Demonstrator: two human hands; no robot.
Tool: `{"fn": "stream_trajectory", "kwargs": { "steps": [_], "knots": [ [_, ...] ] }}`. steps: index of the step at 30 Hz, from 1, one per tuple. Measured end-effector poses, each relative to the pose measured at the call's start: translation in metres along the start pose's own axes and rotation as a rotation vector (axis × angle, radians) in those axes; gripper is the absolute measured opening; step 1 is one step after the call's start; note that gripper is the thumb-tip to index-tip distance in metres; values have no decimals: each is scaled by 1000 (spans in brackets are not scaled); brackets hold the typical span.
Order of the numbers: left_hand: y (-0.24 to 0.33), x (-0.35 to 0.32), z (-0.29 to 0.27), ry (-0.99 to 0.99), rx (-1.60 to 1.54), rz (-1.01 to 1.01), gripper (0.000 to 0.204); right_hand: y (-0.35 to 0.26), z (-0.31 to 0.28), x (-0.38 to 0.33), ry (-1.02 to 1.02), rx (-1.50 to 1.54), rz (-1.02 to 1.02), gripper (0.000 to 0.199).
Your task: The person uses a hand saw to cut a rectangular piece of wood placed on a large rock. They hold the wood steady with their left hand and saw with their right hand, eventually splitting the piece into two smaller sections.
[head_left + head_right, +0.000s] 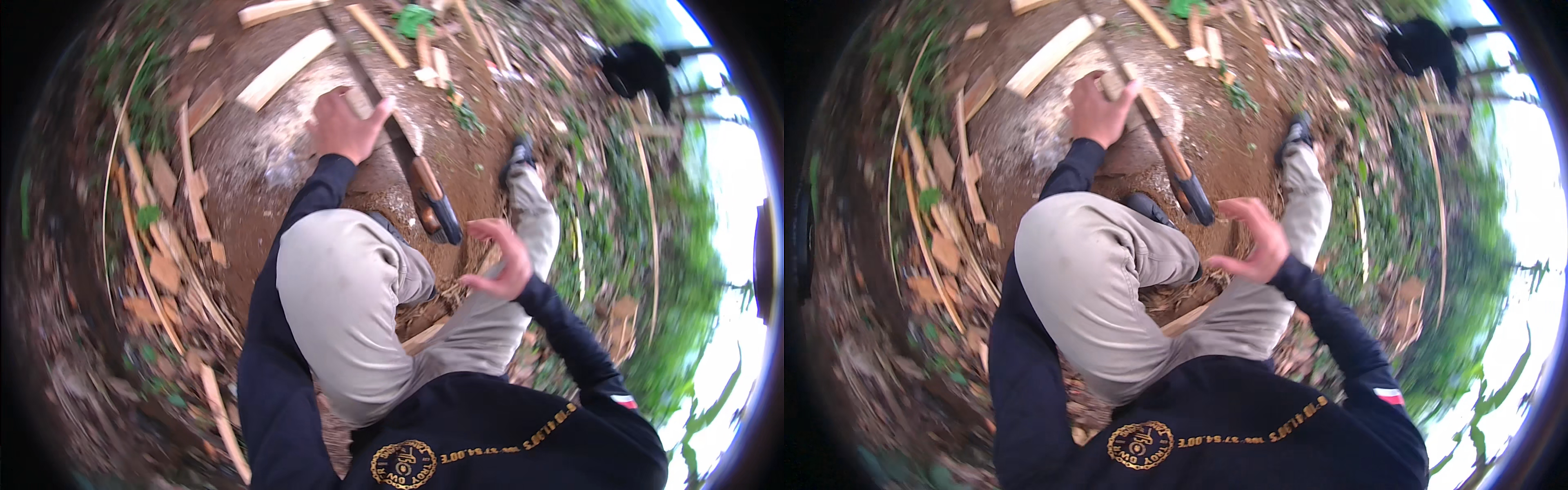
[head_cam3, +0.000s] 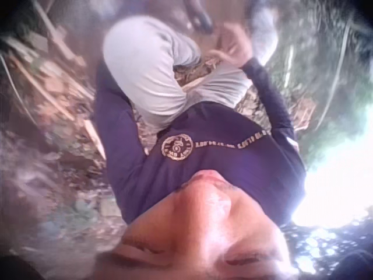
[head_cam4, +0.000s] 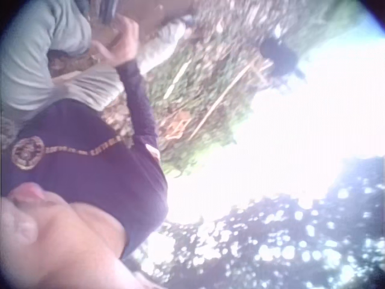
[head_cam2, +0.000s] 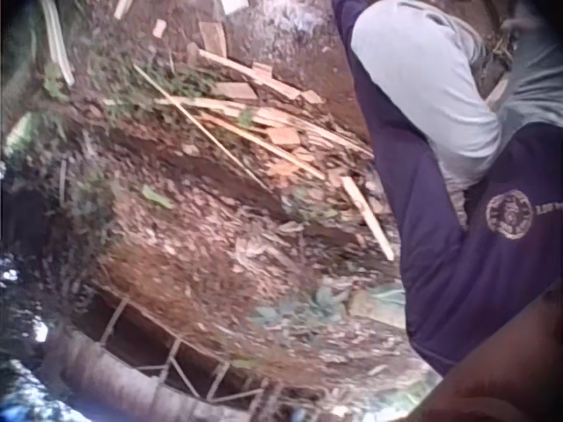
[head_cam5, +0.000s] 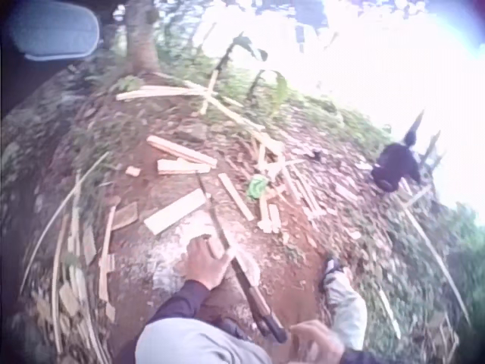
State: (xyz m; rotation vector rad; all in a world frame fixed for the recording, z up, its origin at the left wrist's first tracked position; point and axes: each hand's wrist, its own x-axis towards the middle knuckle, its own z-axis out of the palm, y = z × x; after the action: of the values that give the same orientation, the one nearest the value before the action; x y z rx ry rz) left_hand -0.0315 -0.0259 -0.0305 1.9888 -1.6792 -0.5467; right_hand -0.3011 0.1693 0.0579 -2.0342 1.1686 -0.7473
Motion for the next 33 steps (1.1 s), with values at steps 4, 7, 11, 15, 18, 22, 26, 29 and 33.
{"fn": "stream_trajectory", "kwargs": {
  "steps": [4,7,11,15,18,22,26,29,33],
  "knots": [
    [4,-3,-2,-14,-23,19,104,45,65,5,244,117,-12,62],
    [6,-9,-1,117,-21,50,87,61,100,5,430,275,76,45],
    [1,-14,12,251,-109,51,59,47,111,25,592,317,79,22],
    [7,-12,24,367,-55,74,32,50,105,31,597,366,152,27],
    [3,-8,34,516,36,139,26,49,95,27,444,423,182,32],
    [18,-4,44,530,10,110,23,64,88,29,394,461,44,32],
    [24,2,50,567,-62,17,21,63,96,27,292,529,203,31],
    [21,-1,53,635,-69,-36,19,32,73,35,241,479,294,32],
    [26,0,59,667,-31,-9,18,20,58,44,299,487,378,30]
  ]
}}
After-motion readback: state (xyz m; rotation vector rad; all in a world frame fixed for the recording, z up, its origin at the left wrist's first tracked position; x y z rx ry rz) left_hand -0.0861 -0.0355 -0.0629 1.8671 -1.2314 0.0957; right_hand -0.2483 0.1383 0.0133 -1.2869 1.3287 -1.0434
